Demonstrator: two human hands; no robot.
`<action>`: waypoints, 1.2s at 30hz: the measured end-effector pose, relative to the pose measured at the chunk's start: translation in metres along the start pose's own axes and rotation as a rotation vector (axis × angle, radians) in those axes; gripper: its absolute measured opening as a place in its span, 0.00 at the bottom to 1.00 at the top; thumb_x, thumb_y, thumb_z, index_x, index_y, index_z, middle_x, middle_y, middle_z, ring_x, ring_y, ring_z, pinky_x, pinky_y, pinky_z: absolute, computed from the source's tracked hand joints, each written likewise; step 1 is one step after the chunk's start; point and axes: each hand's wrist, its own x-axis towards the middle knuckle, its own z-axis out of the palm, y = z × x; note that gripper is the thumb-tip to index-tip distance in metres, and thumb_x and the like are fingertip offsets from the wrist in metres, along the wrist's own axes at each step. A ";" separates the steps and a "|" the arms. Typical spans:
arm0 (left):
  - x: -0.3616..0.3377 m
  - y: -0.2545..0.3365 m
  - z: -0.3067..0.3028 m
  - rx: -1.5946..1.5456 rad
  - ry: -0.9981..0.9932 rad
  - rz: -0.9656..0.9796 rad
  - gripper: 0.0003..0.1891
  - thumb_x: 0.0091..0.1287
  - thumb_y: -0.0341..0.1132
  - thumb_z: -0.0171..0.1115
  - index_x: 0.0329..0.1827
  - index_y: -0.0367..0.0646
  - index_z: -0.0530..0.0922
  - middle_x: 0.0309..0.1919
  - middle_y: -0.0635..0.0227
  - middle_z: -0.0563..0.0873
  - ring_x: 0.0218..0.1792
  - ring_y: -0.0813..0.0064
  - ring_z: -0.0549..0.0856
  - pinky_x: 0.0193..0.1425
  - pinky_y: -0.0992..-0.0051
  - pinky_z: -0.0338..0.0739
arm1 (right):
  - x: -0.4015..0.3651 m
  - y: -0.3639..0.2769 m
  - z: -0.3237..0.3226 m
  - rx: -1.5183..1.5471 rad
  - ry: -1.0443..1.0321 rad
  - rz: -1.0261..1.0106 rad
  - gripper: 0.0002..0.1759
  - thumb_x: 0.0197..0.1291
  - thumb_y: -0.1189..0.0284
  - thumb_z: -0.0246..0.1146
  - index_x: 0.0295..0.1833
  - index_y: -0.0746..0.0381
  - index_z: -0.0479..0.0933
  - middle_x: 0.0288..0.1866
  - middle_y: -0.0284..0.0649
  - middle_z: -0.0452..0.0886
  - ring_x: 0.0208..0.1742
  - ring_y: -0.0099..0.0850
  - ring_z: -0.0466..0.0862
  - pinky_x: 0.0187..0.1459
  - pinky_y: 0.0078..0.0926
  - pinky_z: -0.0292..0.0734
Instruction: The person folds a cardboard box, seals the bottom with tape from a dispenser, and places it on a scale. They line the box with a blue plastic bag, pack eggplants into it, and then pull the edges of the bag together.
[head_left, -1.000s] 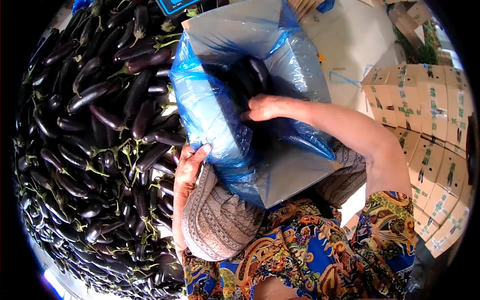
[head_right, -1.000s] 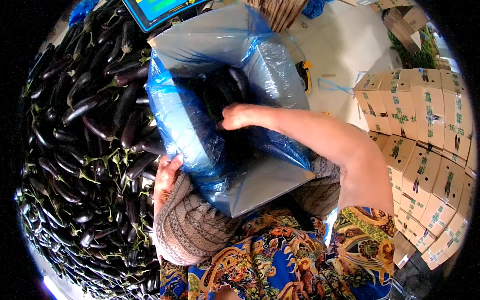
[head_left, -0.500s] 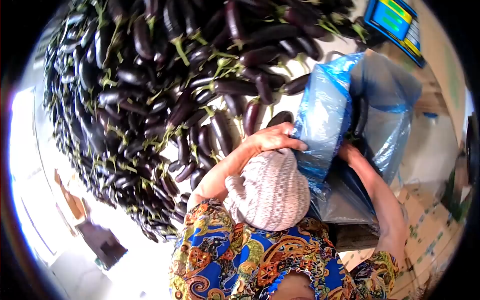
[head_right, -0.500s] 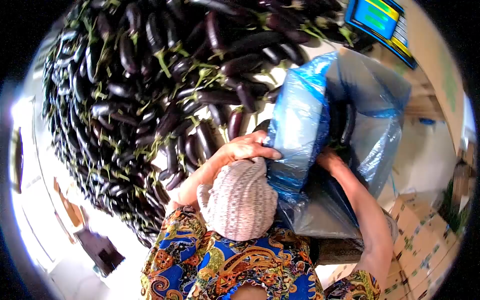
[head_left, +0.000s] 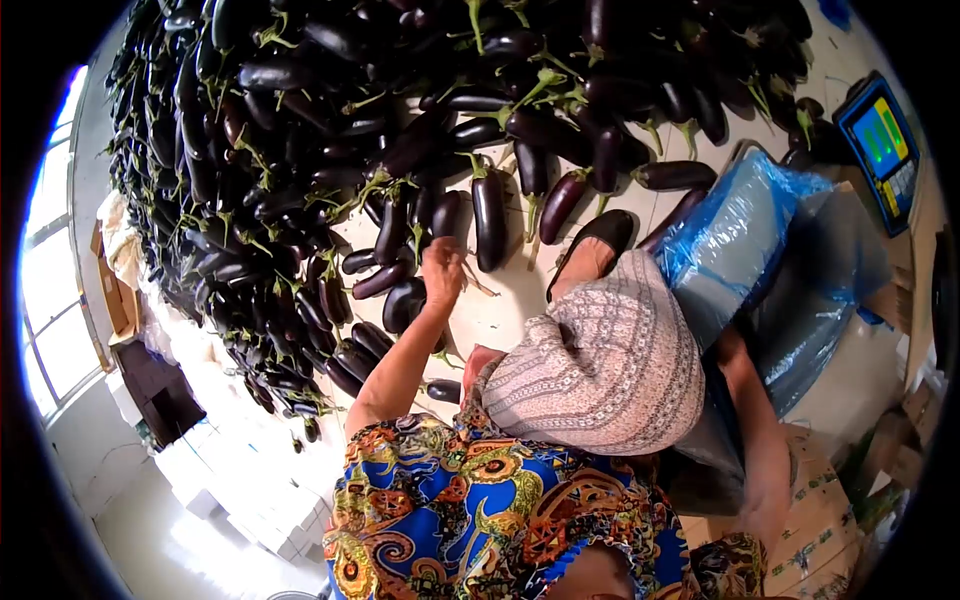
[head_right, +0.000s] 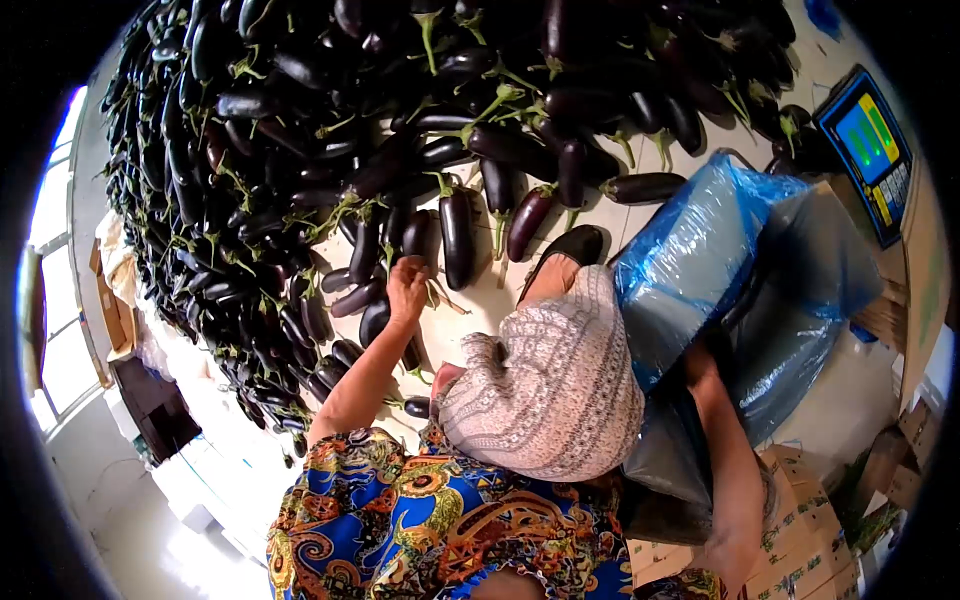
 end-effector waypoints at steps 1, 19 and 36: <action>0.005 -0.005 -0.011 0.139 0.108 0.087 0.17 0.61 0.29 0.63 0.53 0.38 0.76 0.47 0.54 0.79 0.48 0.59 0.77 0.55 0.65 0.71 | 0.000 0.009 -0.008 0.080 -0.045 -0.043 0.28 0.72 0.62 0.52 0.73 0.62 0.63 0.74 0.46 0.64 0.73 0.41 0.64 0.73 0.33 0.57; 0.026 0.045 0.026 0.267 0.002 0.344 0.26 0.57 0.40 0.73 0.56 0.44 0.73 0.25 0.58 0.84 0.28 0.53 0.85 0.33 0.60 0.79 | -0.026 -0.049 0.009 0.399 0.263 0.451 0.21 0.70 0.68 0.54 0.66 0.63 0.69 0.65 0.48 0.72 0.64 0.43 0.73 0.62 0.38 0.71; 0.060 -0.063 -0.086 0.421 -0.008 -0.142 0.38 0.53 0.49 0.72 0.64 0.39 0.71 0.54 0.54 0.78 0.51 0.58 0.79 0.51 0.60 0.76 | -0.024 -0.058 -0.018 -0.274 0.123 0.292 0.16 0.70 0.66 0.53 0.58 0.62 0.73 0.54 0.46 0.77 0.55 0.41 0.77 0.54 0.39 0.74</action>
